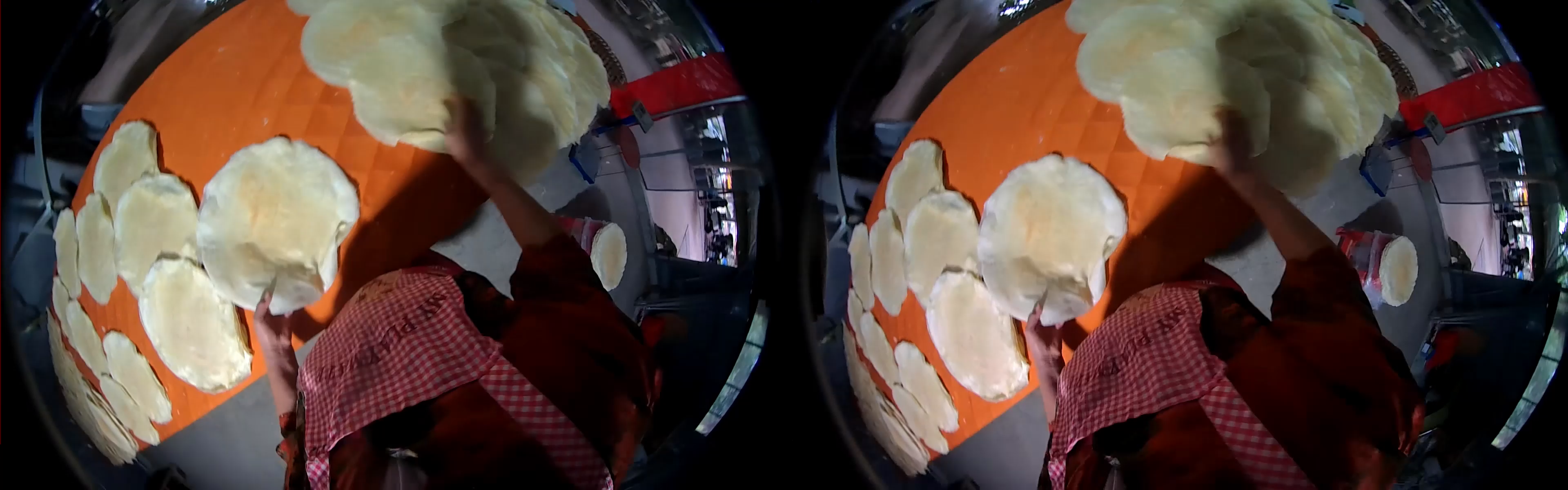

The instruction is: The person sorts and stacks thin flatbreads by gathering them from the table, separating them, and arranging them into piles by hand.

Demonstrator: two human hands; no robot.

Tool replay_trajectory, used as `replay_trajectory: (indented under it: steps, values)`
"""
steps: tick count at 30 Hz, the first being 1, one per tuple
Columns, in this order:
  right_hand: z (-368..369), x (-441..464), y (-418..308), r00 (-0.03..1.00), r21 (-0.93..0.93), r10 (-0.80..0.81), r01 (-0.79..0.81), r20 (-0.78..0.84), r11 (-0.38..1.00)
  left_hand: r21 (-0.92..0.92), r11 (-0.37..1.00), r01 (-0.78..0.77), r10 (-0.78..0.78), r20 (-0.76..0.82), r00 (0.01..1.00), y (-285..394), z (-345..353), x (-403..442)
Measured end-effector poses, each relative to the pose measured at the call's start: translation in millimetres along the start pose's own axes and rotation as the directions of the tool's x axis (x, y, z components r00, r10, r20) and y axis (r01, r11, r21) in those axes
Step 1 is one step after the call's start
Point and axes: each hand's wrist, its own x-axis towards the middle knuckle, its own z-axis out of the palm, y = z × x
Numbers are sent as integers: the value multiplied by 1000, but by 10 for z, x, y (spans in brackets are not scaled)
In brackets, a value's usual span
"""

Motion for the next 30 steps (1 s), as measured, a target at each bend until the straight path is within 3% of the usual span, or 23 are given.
replay_trajectory:
  steps: [1,3,4,5,7,8,11,12,15,16,19,20,23,24,25,26,27,28,29,30]
  values:
    - [7,-116,-410,992,302,-112,91,53,949,8,1000,-11,11,-6,1000,0,-4,-28]
    - [1,-332,-908,858,321,-73,-110,509,940,-3,998,-67,67,15,998,13,-37,-78]
    - [195,-475,-800,799,437,231,-517,556,736,-10,996,-84,85,65,994,4,48,-21]
    - [339,-573,-598,632,519,454,-775,629,361,-53,997,-56,63,159,985,9,40,-21]
    - [19,-525,-552,161,402,707,-897,688,-187,-29,998,-49,56,284,957,19,-62,-14]
    - [-127,-525,-557,47,374,778,-894,626,-247,-36,999,-41,51,327,944,11,-130,-39]
    - [-200,-635,-375,71,553,768,-736,636,-390,53,998,-18,8,172,985,-23,-171,-73]
    - [-172,-632,-361,123,620,766,-674,631,-403,14,1000,-20,17,192,981,-16,-183,-60]
    - [342,-675,-53,217,535,511,-555,832,-637,-101,995,-16,39,229,973,-51,-198,-62]
    - [264,-509,-175,150,474,491,-597,858,-647,-106,994,-11,25,139,990,-55,-150,-65]
    - [528,-495,-40,146,473,508,-638,849,-607,-162,982,92,-60,195,979,-120,-194,7]
    - [438,-368,-186,136,504,634,-739,761,-447,-139,989,58,-22,244,970,-118,-96,-49]
    - [359,-159,-324,5,443,590,-664,808,-602,178,983,-39,76,-205,976,-93,77,-214]
    - [390,-162,-325,-45,451,583,-587,811,-672,520,844,-134,375,-393,839,-161,196,-257]
    - [516,-304,-217,15,459,535,-535,845,-709,881,354,-315,792,-103,602,-270,-54,-126]
    - [596,-400,-148,84,461,486,-487,870,-742,896,172,-409,870,57,490,-196,149,-167]
    - [695,-465,-74,58,457,493,-481,868,-748,878,-17,-478,909,213,359,-134,369,-188]
    - [634,-413,-119,32,454,500,-476,865,-754,854,161,-495,872,112,476,-130,791,-224]
    - [597,-415,-145,78,467,497,-493,864,-734,804,212,-556,774,209,598,-143,1037,-125]
    - [594,-435,-140,125,482,493,-508,861,-714,776,24,-631,674,453,583,-158,1354,-20]
